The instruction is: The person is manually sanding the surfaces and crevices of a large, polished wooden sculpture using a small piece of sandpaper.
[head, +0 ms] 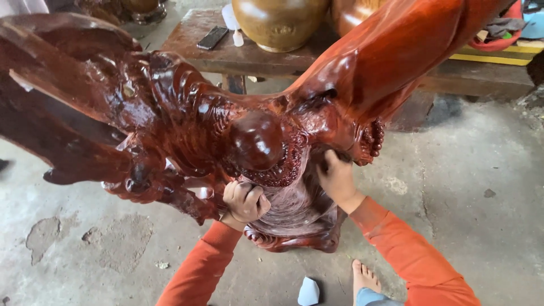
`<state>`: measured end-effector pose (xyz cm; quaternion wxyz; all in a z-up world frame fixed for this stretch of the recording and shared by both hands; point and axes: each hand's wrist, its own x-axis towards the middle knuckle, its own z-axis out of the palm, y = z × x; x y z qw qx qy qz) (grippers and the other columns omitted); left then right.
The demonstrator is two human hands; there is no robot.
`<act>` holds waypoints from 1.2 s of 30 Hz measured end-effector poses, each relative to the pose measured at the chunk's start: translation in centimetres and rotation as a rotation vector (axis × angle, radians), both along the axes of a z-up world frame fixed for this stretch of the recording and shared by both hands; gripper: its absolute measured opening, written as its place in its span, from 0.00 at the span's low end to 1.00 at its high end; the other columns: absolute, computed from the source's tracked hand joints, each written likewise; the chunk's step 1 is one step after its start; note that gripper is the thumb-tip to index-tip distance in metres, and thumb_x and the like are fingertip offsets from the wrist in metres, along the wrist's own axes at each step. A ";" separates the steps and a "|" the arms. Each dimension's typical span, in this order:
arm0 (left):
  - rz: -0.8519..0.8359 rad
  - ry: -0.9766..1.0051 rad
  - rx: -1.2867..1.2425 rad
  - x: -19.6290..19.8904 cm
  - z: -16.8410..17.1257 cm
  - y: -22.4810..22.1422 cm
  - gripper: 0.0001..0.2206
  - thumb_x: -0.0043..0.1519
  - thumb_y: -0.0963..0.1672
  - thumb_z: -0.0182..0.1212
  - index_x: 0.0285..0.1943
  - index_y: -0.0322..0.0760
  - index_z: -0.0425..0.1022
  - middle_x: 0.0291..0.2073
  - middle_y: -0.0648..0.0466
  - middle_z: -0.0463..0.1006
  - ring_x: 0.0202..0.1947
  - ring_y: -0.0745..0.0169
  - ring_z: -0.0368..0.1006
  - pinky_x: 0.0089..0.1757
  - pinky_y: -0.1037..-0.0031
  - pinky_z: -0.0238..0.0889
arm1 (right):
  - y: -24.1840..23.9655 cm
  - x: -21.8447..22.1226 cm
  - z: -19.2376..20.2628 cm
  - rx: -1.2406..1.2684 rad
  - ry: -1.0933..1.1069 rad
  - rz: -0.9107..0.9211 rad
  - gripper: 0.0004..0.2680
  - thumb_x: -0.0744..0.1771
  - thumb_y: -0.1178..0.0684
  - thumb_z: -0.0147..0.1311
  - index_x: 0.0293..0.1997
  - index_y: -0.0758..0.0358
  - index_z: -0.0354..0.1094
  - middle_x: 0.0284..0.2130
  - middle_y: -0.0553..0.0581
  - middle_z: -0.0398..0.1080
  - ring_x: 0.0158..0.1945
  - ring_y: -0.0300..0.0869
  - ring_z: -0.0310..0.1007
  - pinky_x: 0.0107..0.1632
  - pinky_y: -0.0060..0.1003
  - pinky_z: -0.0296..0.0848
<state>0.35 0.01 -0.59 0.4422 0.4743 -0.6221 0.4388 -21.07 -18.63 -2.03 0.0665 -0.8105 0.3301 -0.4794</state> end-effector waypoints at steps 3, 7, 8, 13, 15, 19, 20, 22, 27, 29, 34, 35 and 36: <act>0.011 -0.007 -0.012 0.3 -0.4 -0.2 0.09 0.64 0.50 0.48 0.37 0.49 0.72 0.29 0.55 0.61 0.21 0.57 0.62 0.29 0.65 0.61 | -1.2 -0.3 0.0 -0.048 0.001 -0.023 0.10 0.59 0.57 0.62 0.28 0.53 0.58 0.12 0.54 0.62 0.18 0.53 0.69 0.26 0.38 0.69; 0.053 -0.048 -0.022 0.4 -0.3 0.0 0.10 0.65 0.50 0.47 0.38 0.49 0.71 0.30 0.55 0.62 0.23 0.57 0.63 0.31 0.65 0.62 | -0.3 0.0 -2.3 0.002 0.078 0.006 0.10 0.54 0.56 0.65 0.30 0.54 0.65 0.14 0.56 0.69 0.21 0.55 0.74 0.28 0.45 0.73; 0.037 -0.063 -0.018 0.4 -0.5 0.0 0.10 0.65 0.50 0.47 0.38 0.49 0.71 0.30 0.55 0.62 0.23 0.57 0.63 0.31 0.65 0.62 | 0.2 0.0 -1.7 0.007 0.064 -0.009 0.10 0.54 0.56 0.65 0.30 0.54 0.65 0.14 0.56 0.69 0.21 0.55 0.74 0.28 0.45 0.73; 0.054 -0.039 0.000 0.9 -1.2 0.0 0.10 0.64 0.51 0.47 0.37 0.49 0.70 0.29 0.55 0.63 0.24 0.54 0.66 0.32 0.63 0.63 | 1.3 0.0 5.2 -0.007 -0.084 0.107 0.10 0.59 0.60 0.59 0.30 0.55 0.57 0.12 0.54 0.59 0.17 0.51 0.68 0.25 0.31 0.69; 0.059 -0.047 0.012 0.8 -0.9 0.3 0.09 0.63 0.51 0.48 0.36 0.49 0.70 0.29 0.55 0.63 0.24 0.55 0.66 0.32 0.63 0.63 | -0.1 0.7 1.0 -0.007 -0.053 0.098 0.10 0.59 0.58 0.60 0.29 0.54 0.57 0.12 0.53 0.59 0.18 0.50 0.68 0.26 0.35 0.69; 0.059 -0.073 0.011 1.5 -0.2 0.3 0.08 0.62 0.50 0.49 0.37 0.48 0.70 0.29 0.55 0.63 0.23 0.55 0.66 0.31 0.63 0.62 | 0.0 0.5 -3.1 -0.053 0.031 0.120 0.10 0.59 0.59 0.59 0.30 0.53 0.55 0.15 0.52 0.58 0.19 0.48 0.69 0.25 0.37 0.68; 0.055 -0.072 0.012 1.4 -0.4 0.2 0.08 0.62 0.50 0.49 0.37 0.48 0.70 0.29 0.55 0.63 0.23 0.55 0.66 0.31 0.63 0.62 | -0.1 0.3 -1.3 -0.052 0.032 0.116 0.10 0.59 0.59 0.59 0.30 0.53 0.55 0.15 0.52 0.58 0.19 0.48 0.69 0.25 0.37 0.68; 0.060 -0.075 0.014 1.3 -0.9 0.4 0.07 0.61 0.49 0.49 0.37 0.47 0.70 0.28 0.55 0.63 0.23 0.55 0.66 0.30 0.63 0.61 | -0.2 0.1 2.2 -0.040 -0.105 0.144 0.11 0.62 0.60 0.57 0.28 0.52 0.53 0.12 0.48 0.51 0.14 0.45 0.62 0.23 0.28 0.66; 0.065 -0.066 0.012 1.3 -1.3 0.2 0.07 0.61 0.49 0.50 0.37 0.47 0.70 0.29 0.55 0.64 0.23 0.55 0.65 0.31 0.63 0.61 | 0.7 0.4 -0.3 -0.047 -0.026 0.108 0.11 0.60 0.59 0.60 0.28 0.55 0.55 0.13 0.54 0.58 0.17 0.49 0.67 0.24 0.38 0.67; 0.067 -0.066 0.012 1.5 -1.3 0.1 0.07 0.61 0.49 0.50 0.38 0.47 0.71 0.30 0.54 0.64 0.24 0.55 0.65 0.31 0.63 0.61 | 0.7 0.5 -0.4 -0.057 0.016 0.093 0.11 0.58 0.58 0.61 0.29 0.55 0.56 0.13 0.56 0.60 0.19 0.51 0.69 0.23 0.42 0.68; 0.057 -0.072 -0.027 0.8 -0.6 -0.2 0.09 0.63 0.50 0.48 0.36 0.47 0.69 0.30 0.54 0.63 0.24 0.54 0.64 0.32 0.64 0.62 | 0.7 0.0 2.7 -0.111 -0.036 0.019 0.12 0.60 0.56 0.62 0.27 0.54 0.54 0.12 0.52 0.57 0.17 0.47 0.67 0.24 0.36 0.67; 0.059 -0.072 -0.025 0.7 -0.5 0.2 0.09 0.63 0.50 0.48 0.36 0.47 0.69 0.30 0.54 0.63 0.24 0.54 0.64 0.32 0.64 0.62 | 1.2 0.1 1.5 -0.109 -0.036 0.021 0.12 0.60 0.56 0.62 0.27 0.54 0.54 0.12 0.52 0.57 0.17 0.47 0.67 0.24 0.36 0.67; 0.058 -0.067 -0.020 0.7 -0.3 0.1 0.08 0.63 0.49 0.48 0.36 0.47 0.70 0.29 0.55 0.63 0.23 0.56 0.64 0.31 0.64 0.61 | 1.4 0.1 0.5 -0.063 -0.006 0.048 0.12 0.59 0.57 0.62 0.28 0.55 0.55 0.12 0.52 0.59 0.18 0.48 0.68 0.24 0.36 0.68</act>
